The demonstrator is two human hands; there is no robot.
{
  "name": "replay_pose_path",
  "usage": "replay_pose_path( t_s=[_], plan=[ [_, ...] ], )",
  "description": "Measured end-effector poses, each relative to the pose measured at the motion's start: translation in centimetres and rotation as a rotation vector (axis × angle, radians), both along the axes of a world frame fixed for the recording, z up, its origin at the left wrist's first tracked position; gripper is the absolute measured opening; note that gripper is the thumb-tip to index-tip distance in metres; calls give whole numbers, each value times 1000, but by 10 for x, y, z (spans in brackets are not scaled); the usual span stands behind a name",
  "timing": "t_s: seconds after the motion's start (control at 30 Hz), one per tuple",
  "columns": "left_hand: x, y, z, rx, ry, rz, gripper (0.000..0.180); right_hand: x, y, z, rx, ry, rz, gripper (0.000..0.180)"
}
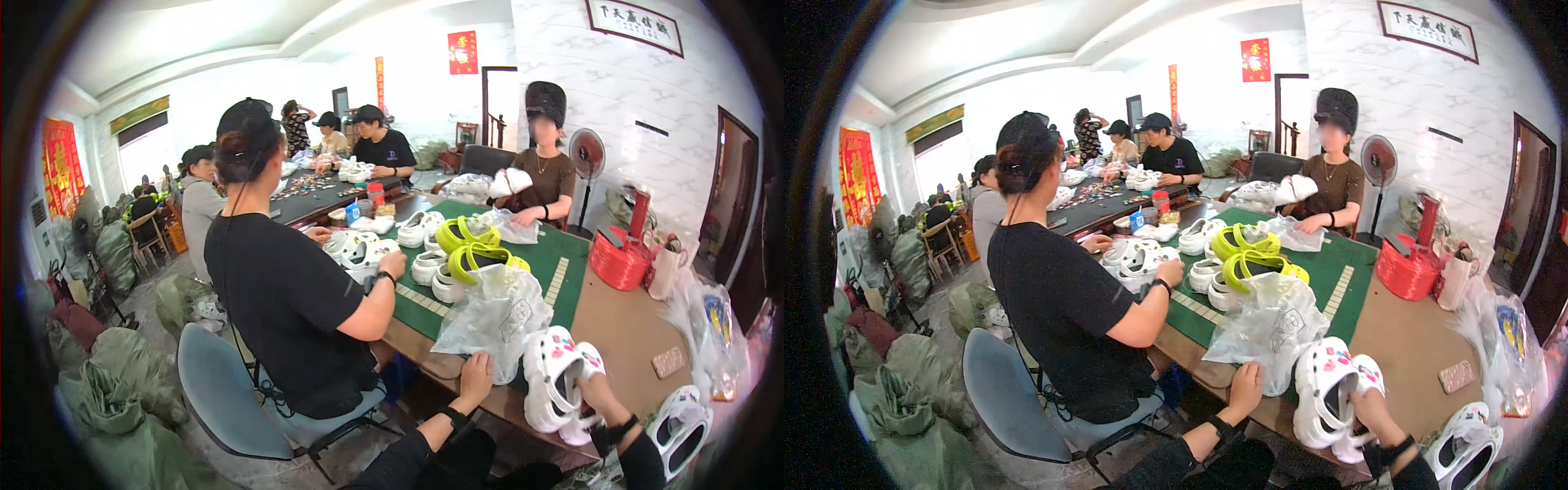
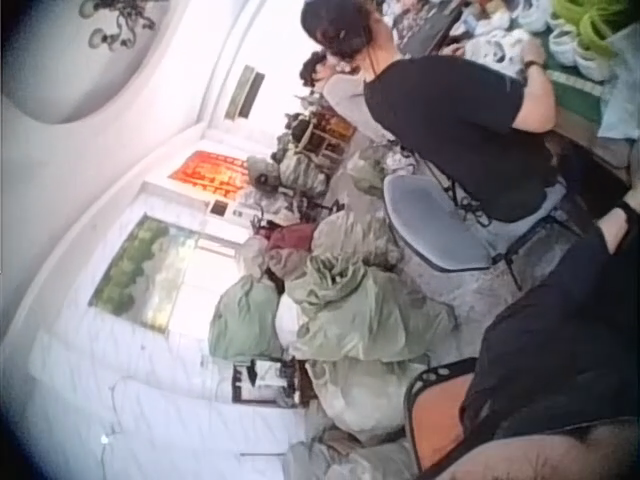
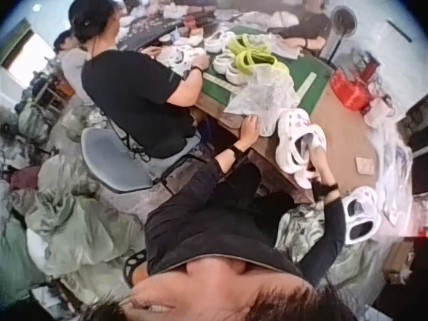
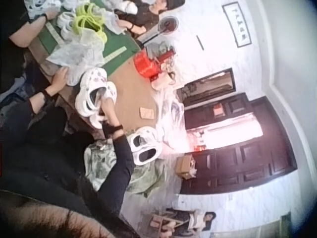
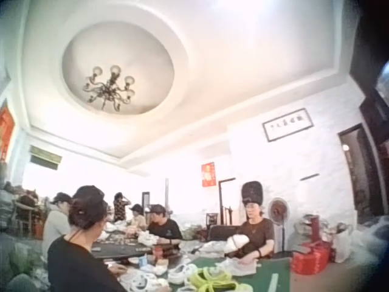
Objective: Place finished shoes into plastic packaging and organize them on a table.
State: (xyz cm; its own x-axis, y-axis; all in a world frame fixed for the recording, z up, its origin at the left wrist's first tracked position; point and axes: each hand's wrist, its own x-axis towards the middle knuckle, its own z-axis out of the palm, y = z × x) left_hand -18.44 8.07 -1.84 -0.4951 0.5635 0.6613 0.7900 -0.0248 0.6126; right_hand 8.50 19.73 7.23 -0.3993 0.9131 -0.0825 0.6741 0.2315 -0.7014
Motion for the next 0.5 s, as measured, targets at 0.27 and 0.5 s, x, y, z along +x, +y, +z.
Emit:
replay_pose_path(
  t_s=[0.27,0.5],
  plan=[
    [16,-15,7,70,-306,-58,22,86,-80,24,12,479,-44,30],
    [67,18,57,-113,-324,-321,27,309,-73,-139,93,788,-111,29]
  ],
)
